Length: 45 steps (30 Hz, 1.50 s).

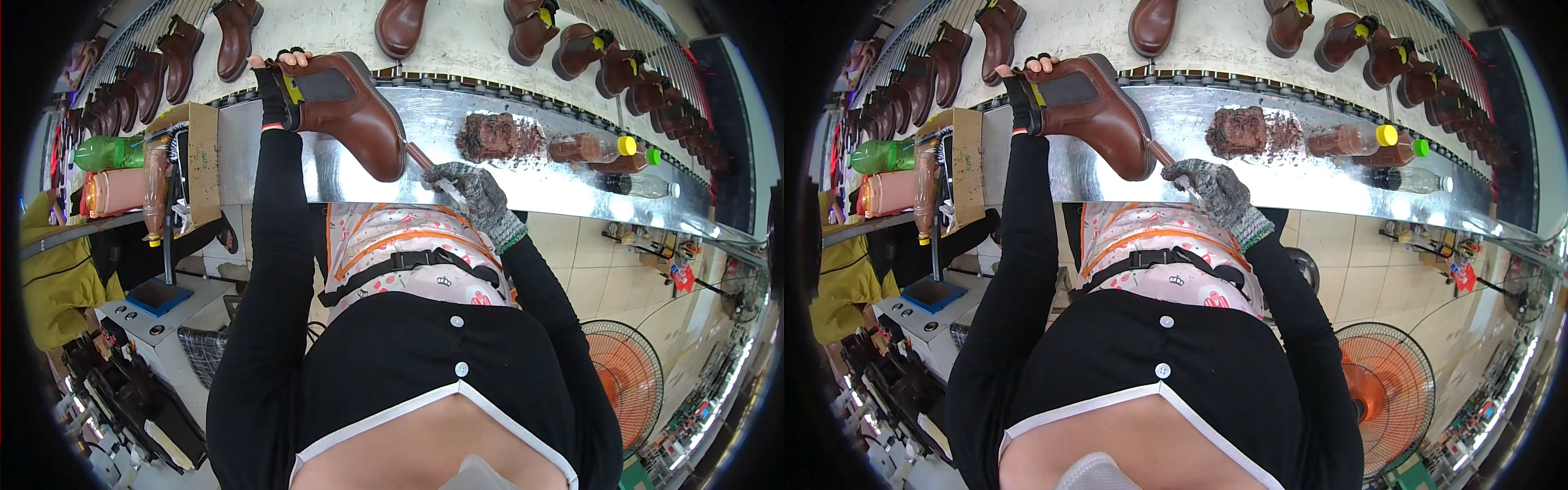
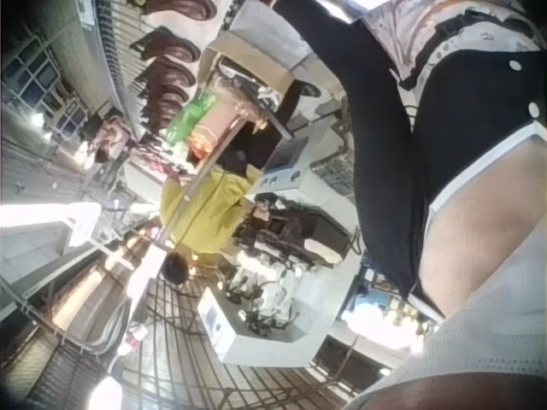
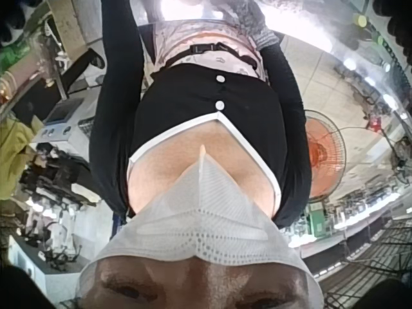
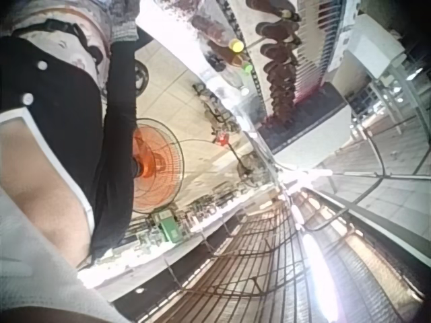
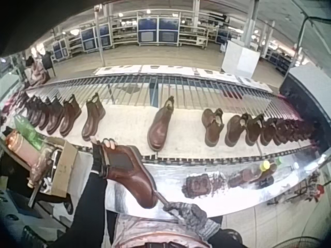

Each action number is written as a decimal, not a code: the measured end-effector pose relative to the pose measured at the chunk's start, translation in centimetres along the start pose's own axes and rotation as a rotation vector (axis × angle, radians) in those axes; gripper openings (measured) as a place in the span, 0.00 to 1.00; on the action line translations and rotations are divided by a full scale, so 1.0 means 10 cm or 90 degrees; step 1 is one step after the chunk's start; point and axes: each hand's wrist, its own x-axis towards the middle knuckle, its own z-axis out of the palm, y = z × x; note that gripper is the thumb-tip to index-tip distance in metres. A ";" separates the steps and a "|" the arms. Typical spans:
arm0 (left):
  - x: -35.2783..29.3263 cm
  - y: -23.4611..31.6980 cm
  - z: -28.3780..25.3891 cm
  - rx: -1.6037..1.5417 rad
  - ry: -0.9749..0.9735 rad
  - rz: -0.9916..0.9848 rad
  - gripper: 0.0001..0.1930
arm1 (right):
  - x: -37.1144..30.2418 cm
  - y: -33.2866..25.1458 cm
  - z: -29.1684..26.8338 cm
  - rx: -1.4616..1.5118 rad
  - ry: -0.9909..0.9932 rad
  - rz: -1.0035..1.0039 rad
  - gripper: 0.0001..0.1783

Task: The person is cleaning the soles and edges of brown boots using a small tool and a cleaning solution on a factory assembly line.

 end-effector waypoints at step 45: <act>-1.17 -0.21 1.04 1.091 0.278 0.181 0.36 | 0.02 -0.21 -0.02 0.227 0.315 0.162 0.18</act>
